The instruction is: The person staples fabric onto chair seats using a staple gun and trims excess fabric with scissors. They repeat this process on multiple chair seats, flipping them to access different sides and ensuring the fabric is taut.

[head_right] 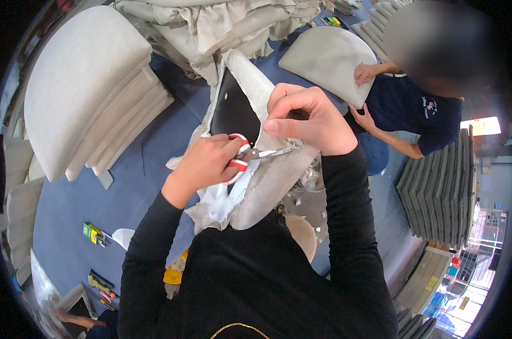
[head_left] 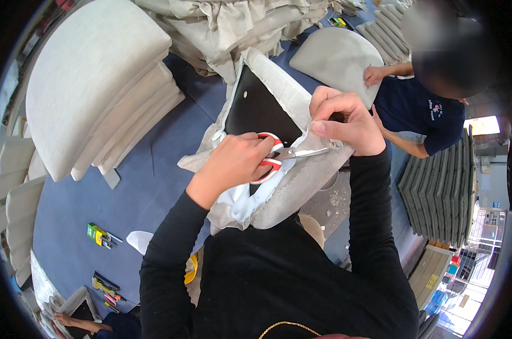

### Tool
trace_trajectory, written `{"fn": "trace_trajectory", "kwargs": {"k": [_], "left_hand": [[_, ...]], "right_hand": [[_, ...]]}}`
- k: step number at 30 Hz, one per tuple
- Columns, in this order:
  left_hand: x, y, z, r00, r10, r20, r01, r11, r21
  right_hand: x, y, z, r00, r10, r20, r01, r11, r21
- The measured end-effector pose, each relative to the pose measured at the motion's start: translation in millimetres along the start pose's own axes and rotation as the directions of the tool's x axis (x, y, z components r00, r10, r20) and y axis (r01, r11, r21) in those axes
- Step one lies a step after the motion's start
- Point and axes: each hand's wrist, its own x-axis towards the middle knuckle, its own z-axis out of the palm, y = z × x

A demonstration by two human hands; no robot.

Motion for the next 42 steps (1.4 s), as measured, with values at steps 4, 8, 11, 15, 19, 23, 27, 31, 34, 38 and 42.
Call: {"fn": "trace_trajectory", "kwargs": {"k": [4, 8, 11, 15, 19, 23, 27, 31, 34, 38, 42], "left_hand": [[-15.2, 28.2, -14.1, 0.993, -0.118, -0.022, 0.115, 0.987, -0.108], [-23.1, 54.9, -32.5, 0.955, -0.254, 0.156, 0.274, 0.955, -0.118], [-28.4, 64.5, -38.3, 0.939, -0.278, 0.203, 0.309, 0.940, -0.141], [-30.3, 64.9, -40.6, 0.943, -0.268, 0.199, 0.307, 0.930, -0.203], [-32.8, 67.4, -37.6, 0.941, -0.291, 0.171, 0.324, 0.922, -0.213], [-38.6, 68.9, -43.3, 0.927, -0.285, 0.245, 0.335, 0.922, -0.196], [-42.7, 79.2, -49.4, 0.905, -0.313, 0.288, 0.388, 0.885, -0.256], [-38.3, 82.1, -50.9, 0.890, -0.337, 0.307, 0.412, 0.884, -0.223], [-37.7, 84.3, -49.7, 0.913, -0.345, 0.218, 0.391, 0.892, -0.226], [-36.7, 86.4, -53.8, 0.888, -0.358, 0.289, 0.414, 0.896, -0.163], [-36.6, 92.4, -60.2, 0.888, -0.339, 0.311, 0.409, 0.892, -0.193]], "right_hand": [[1.5, 2.3, -2.9, 1.000, 0.008, -0.013, -0.007, 1.000, 0.029], [2.7, 1.9, 1.8, 0.999, 0.005, -0.040, -0.002, 0.998, 0.060], [6.6, 1.8, 4.2, 0.999, -0.026, -0.031, 0.027, 0.999, 0.043], [12.2, -0.4, 9.4, 0.998, -0.061, -0.021, 0.061, 0.998, 0.002], [15.0, -2.1, 12.8, 0.998, -0.059, -0.031, 0.060, 0.998, 0.026], [18.0, -3.1, 15.1, 0.997, -0.069, -0.022, 0.068, 0.997, -0.017], [18.8, 0.8, 15.3, 0.995, -0.080, -0.057, 0.080, 0.997, 0.003], [18.2, -0.7, 15.9, 0.996, -0.076, -0.047, 0.077, 0.997, 0.001], [18.6, -0.8, 16.4, 0.996, -0.074, -0.051, 0.074, 0.997, -0.001], [16.4, -2.4, 20.3, 0.995, -0.084, -0.054, 0.084, 0.996, 0.002], [16.8, -4.9, 24.4, 0.996, -0.058, -0.066, 0.061, 0.997, 0.037]]}}
